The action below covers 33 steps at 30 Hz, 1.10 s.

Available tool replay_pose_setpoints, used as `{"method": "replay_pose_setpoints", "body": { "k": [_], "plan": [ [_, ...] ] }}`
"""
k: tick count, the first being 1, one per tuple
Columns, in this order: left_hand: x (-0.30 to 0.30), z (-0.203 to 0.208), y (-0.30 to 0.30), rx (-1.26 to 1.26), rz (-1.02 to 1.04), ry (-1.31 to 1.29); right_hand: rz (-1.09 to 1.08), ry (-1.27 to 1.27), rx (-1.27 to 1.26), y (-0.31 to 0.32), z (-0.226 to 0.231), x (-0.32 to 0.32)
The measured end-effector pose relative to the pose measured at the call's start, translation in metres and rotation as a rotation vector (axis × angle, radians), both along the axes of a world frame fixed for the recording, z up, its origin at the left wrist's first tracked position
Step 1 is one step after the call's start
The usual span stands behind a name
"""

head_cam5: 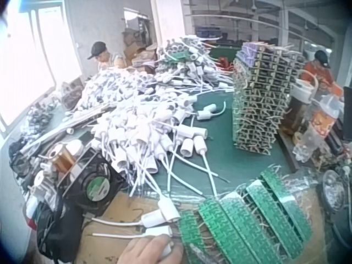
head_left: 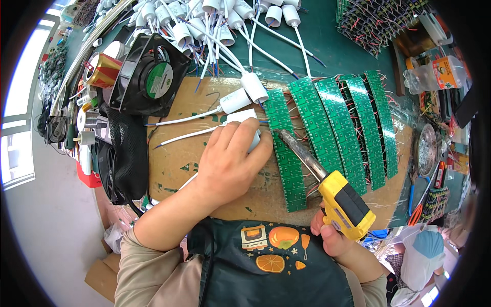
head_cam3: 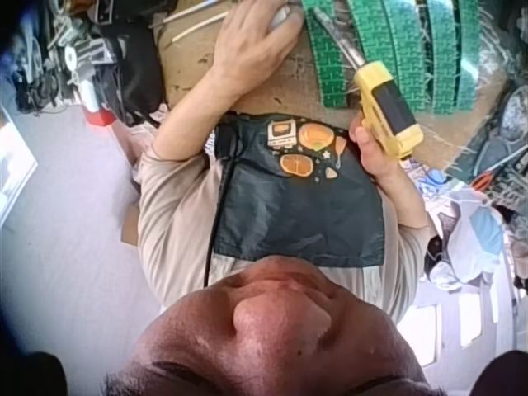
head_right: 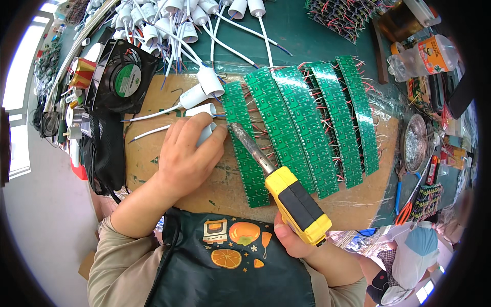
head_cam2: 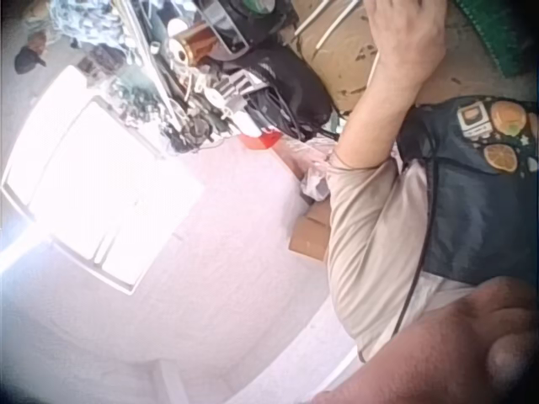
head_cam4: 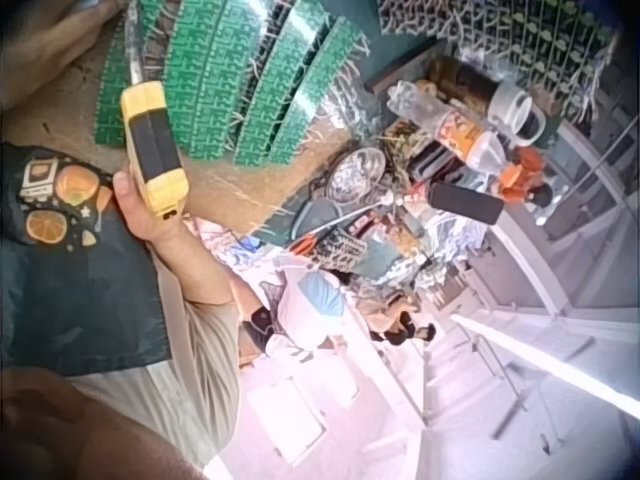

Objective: The person solders electrical wires from light bulb housings onto a green LED circuit strip using a handheld soldering gun and solder wire.

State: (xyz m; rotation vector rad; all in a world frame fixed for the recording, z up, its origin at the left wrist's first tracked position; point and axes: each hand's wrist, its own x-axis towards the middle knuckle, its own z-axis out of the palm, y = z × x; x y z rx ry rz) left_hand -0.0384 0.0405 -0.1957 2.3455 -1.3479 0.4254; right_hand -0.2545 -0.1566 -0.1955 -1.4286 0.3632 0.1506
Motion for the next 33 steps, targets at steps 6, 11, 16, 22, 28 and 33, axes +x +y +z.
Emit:
{"method": "replay_pose_setpoints", "body": {
  "k": [6,11,16,22,28,33],
  "plan": [
    [0.0,-0.002,0.001,-0.015,0.0,-0.005,0.043,-0.03,0.016,0.0,0.001,0.005],
    [0.001,-0.002,-0.001,-0.025,-0.003,-0.01,0.017,-0.03,0.044,0.001,0.003,0.006],
    [0.0,-0.002,0.001,-0.023,-0.001,-0.009,0.026,-0.025,0.029,0.001,0.003,0.009],
    [0.0,-0.003,0.001,-0.028,-0.003,-0.001,0.077,0.03,0.04,-0.003,-0.003,-0.002],
    [0.0,-0.002,0.001,-0.016,-0.005,0.014,0.037,0.015,0.107,-0.003,0.001,-0.004],
    [0.0,-0.001,0.001,-0.013,-0.008,0.023,-0.001,0.02,0.16,0.0,0.004,-0.004]
  ]
}}
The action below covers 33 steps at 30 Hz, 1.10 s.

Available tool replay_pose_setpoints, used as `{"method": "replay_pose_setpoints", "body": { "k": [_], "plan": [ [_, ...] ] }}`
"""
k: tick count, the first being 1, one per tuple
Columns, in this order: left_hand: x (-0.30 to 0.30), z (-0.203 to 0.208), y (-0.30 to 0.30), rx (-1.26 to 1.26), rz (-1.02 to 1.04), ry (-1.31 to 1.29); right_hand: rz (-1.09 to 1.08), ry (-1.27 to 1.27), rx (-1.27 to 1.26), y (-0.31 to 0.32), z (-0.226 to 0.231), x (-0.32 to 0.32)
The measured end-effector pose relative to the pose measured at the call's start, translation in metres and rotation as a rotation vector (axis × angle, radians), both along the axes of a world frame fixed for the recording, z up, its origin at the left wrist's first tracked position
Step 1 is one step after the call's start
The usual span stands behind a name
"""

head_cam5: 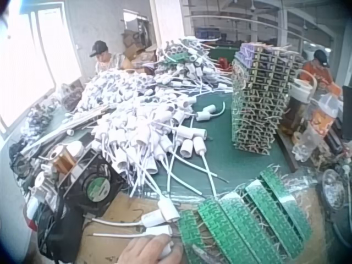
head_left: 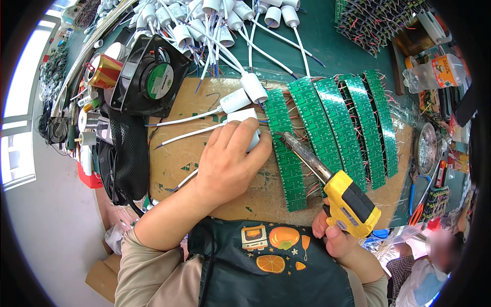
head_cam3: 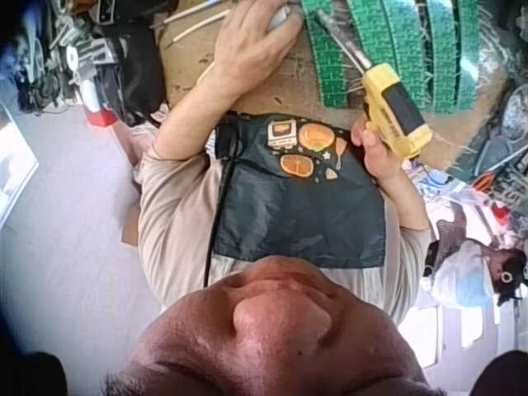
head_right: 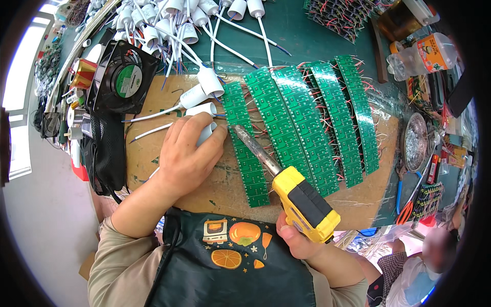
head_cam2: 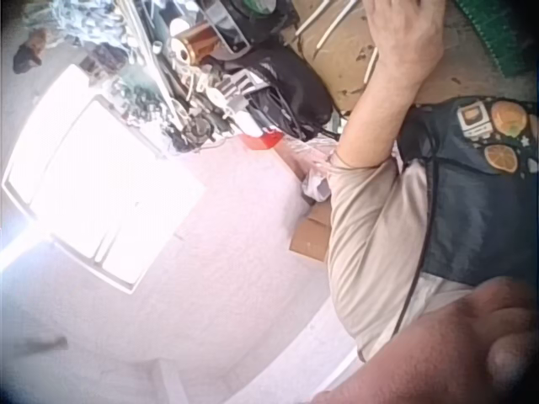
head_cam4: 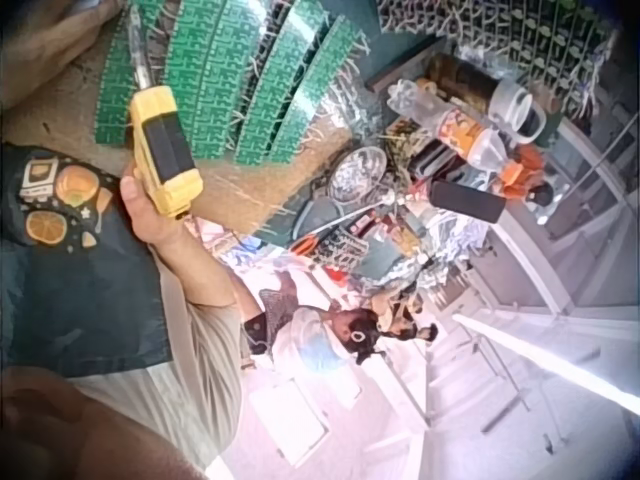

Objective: The person solders electrical wires from light bulb housings onto a green LED circuit strip using a handheld soldering gun and solder wire.

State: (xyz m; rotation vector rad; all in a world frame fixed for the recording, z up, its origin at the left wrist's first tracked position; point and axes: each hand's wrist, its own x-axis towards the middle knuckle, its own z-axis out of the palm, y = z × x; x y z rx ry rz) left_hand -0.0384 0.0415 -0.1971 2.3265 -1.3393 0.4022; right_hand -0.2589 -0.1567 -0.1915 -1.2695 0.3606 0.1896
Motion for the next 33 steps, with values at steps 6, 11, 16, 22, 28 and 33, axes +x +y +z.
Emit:
{"method": "replay_pose_setpoints", "body": {
  "k": [6,11,16,22,28,33],
  "plan": [
    [0.0005,-0.0013,0.0008,-0.006,-0.003,-0.008,-0.021,0.024,0.038,-0.0005,0.0008,0.0021],
    [0.0007,-0.0025,0.0004,-0.018,-0.006,-0.015,-0.006,0.042,0.039,0.0007,0.003,0.0058],
    [0.0004,-0.0013,0.0007,-0.008,-0.002,-0.02,-0.01,0.03,0.0,0.0014,-0.0003,0.0047],
    [-0.0001,-0.0002,0.0008,-0.006,-0.001,-0.014,-0.001,0.027,-0.021,0.0015,0.0006,0.0052],
    [-0.0001,-0.0016,0.0009,-0.007,-0.005,-0.014,-0.085,-0.019,0.128,0.0061,0.0062,0.0077],
    [-0.0003,-0.0011,0.0005,-0.002,0.002,-0.016,-0.12,-0.021,0.189,0.0057,0.0067,0.0071]
  ]
}}
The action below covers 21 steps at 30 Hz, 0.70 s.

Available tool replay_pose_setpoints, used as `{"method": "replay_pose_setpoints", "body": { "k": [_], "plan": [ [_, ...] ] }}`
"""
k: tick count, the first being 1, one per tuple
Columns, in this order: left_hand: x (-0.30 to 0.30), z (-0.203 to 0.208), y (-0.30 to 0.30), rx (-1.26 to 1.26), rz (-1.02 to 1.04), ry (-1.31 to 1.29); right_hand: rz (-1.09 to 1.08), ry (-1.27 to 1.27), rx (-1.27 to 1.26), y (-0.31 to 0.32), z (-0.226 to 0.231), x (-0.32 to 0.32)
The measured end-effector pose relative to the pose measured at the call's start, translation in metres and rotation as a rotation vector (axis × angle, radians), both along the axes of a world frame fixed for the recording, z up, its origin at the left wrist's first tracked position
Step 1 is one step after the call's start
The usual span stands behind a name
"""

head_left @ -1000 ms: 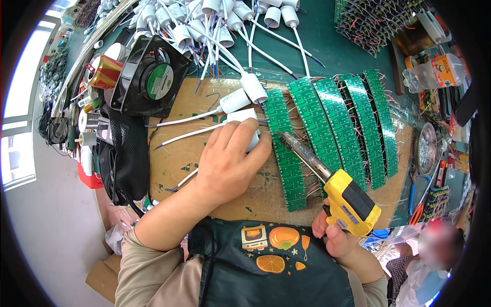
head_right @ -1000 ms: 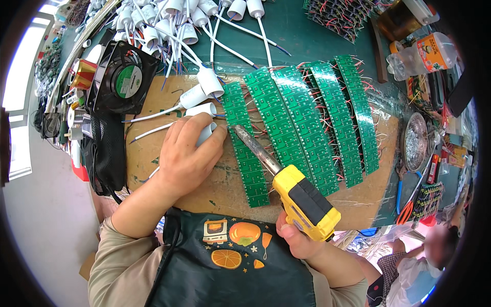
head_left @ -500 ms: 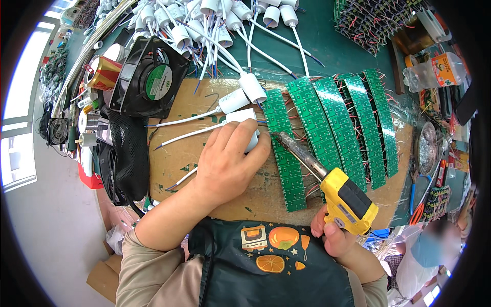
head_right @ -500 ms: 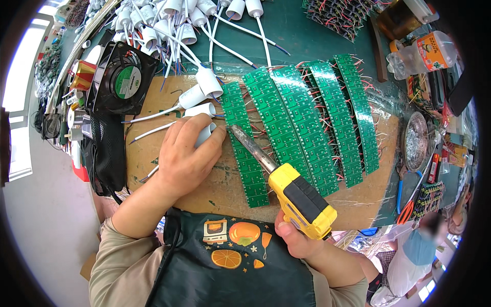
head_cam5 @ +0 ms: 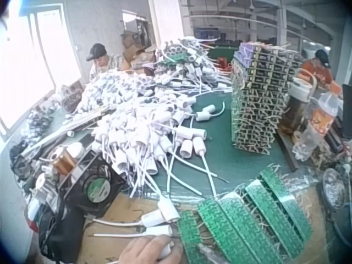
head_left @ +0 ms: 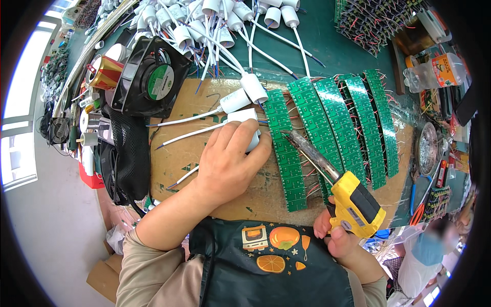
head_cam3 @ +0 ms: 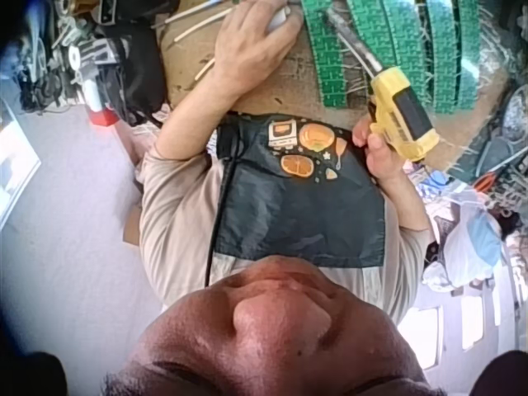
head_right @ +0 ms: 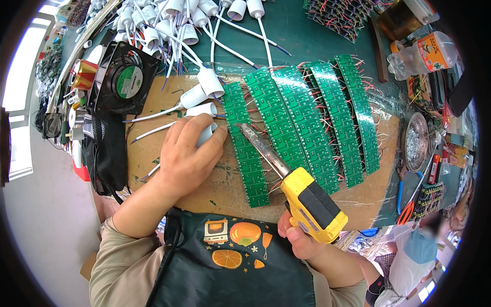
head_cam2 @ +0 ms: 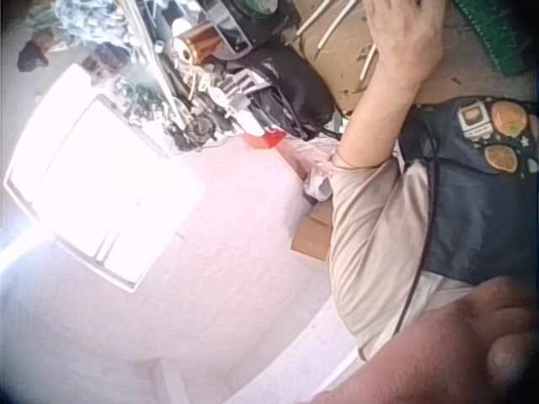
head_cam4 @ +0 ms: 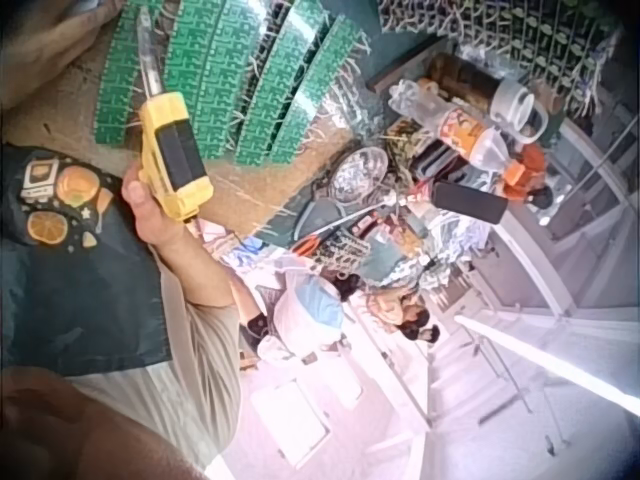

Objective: The person solders electrical wires from light bulb housings onto a green LED circuit strip using a handheld soldering gun and solder wire.

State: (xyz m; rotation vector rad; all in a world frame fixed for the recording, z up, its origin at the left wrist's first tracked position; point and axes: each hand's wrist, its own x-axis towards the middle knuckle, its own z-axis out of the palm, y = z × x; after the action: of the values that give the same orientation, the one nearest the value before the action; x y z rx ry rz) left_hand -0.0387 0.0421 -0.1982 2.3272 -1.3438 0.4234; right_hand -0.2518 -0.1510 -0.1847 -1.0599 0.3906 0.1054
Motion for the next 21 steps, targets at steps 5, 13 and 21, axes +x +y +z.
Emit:
{"method": "replay_pose_setpoints", "body": {
  "k": [5,13,21],
  "plan": [
    [0.0,0.002,0.0,0.014,0.014,-0.037,-0.022,-0.026,-0.079,-0.003,-0.002,-0.005],
    [-0.001,0.005,0.003,0.054,0.041,-0.084,0.012,-0.041,-0.089,-0.011,-0.01,-0.018],
    [-0.004,0.02,0.024,0.106,0.168,0.104,0.056,-0.039,-0.106,-0.017,-0.017,-0.024]
  ]
}}
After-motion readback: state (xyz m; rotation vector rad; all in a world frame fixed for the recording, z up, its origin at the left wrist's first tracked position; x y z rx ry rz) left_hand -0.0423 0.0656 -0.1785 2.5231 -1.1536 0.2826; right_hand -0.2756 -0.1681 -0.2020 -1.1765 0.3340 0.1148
